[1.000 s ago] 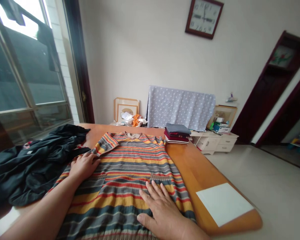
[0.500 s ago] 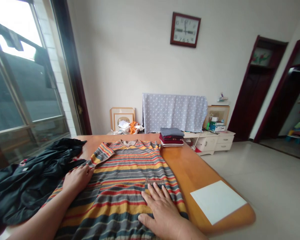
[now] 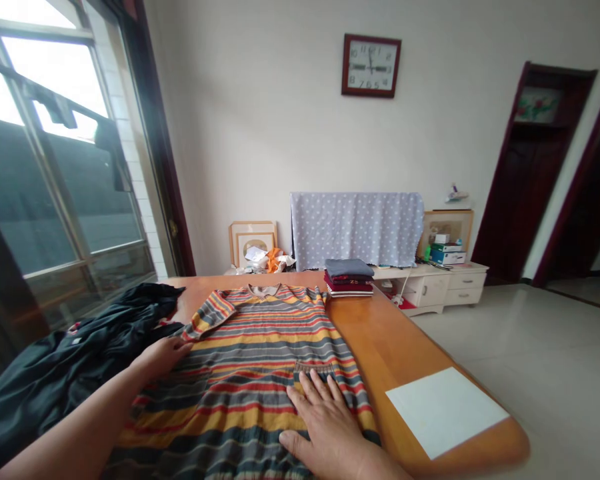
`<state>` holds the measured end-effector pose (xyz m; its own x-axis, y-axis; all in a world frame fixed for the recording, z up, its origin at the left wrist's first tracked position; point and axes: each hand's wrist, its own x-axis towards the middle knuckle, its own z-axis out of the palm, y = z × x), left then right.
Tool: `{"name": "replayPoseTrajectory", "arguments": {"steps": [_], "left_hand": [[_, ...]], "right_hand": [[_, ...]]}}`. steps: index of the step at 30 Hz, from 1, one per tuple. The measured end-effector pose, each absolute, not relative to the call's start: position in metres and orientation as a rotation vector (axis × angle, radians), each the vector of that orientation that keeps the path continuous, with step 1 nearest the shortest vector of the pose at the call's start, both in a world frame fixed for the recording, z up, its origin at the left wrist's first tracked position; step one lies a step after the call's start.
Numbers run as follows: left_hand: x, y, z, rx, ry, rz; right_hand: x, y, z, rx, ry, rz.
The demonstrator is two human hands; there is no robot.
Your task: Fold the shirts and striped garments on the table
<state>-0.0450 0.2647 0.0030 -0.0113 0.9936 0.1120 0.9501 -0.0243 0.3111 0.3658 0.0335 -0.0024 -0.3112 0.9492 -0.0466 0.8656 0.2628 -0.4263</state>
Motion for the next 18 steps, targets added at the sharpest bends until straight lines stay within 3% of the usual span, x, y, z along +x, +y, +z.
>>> {"name": "replayPoseTrajectory", "arguments": {"steps": [8,13,18], "left_hand": [[-0.066,0.243,0.006,1.901,2.099,0.688],[-0.001,0.251,0.028,2.082,1.994,0.803],[0.076,0.26,0.017,2.217,1.686,0.852]], "right_hand": [[0.371,0.038,-0.017,-1.663,-2.299,0.531],[0.37,0.042,-0.012,-1.695,-2.321,0.602],[0.375,0.05,0.003,-1.66,-2.365,0.73]]}}
